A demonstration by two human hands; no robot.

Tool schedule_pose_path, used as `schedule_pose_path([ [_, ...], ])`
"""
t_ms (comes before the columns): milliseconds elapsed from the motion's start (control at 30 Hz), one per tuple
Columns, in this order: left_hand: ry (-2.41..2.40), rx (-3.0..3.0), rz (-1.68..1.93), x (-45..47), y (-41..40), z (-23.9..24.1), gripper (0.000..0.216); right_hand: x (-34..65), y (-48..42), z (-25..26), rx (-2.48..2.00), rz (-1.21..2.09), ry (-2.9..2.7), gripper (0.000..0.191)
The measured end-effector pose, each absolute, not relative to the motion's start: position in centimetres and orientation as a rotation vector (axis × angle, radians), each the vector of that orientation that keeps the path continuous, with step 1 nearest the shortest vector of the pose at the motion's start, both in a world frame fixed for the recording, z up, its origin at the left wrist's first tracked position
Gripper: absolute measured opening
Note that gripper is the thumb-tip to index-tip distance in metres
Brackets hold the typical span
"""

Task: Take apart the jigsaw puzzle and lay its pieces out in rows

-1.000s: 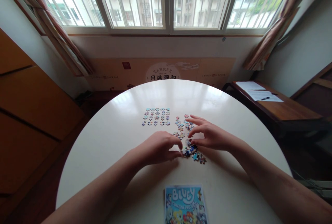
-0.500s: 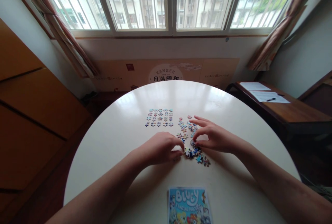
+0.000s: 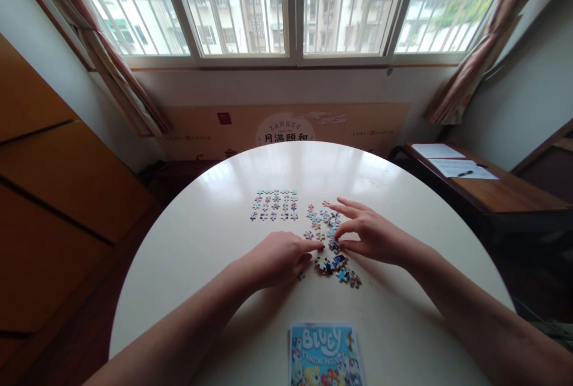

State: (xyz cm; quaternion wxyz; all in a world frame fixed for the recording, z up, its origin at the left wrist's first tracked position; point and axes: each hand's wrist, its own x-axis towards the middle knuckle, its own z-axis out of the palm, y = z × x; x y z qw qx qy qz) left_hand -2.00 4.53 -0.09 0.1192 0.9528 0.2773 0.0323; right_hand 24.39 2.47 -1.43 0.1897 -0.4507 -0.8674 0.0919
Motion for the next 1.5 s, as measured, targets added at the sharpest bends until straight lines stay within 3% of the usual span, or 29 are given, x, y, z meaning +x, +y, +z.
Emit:
schedule_pose_path([
  [167, 1.003, 2.796, 0.146, -2.4, 5.0, 0.0, 0.044, 24.7, 2.4, -1.1, -1.208, 0.378, -2.399, 0.005],
  [267, 1.117, 2.780, 0.145, -2.7, 5.4, 0.1, 0.036, 25.1, 2.4, -0.6, -1.165, 0.575, -2.349, 0.014],
  [500, 1.056, 2.806, 0.059, -1.8, 4.6, 0.1, 0.037, 24.7, 2.3, 0.3, -1.013, 0.760, -2.064, 0.016],
  [600, 1.028, 2.758, 0.257, -1.7, 4.5, 0.4, 0.039, 23.8, 2.3, -0.2, -1.074, 0.696, -2.002, 0.013],
  [733, 0.986, 2.454, 0.715, -1.6, 4.6, 1.1, 0.026, 22.3, 1.8, -0.6, -1.090, 0.663, -1.887, 0.014],
  [833, 0.920, 2.216, 0.863, -1.3, 4.6, 1.3, 0.018, 21.0, 1.1, -0.6, -1.068, 0.705, -1.838, 0.015],
  [1200, 0.943, 1.749, 0.728, -1.6, 5.1, 1.3, 0.023, 20.1, 0.9, -1.1, -1.091, 0.621, -1.944, 0.020],
  [1500, 1.300, 2.279, 0.575, -3.8, 7.7, 0.1, 0.010, 23.1, 2.3, -1.1, -1.286, 0.534, -1.744, 0.043],
])
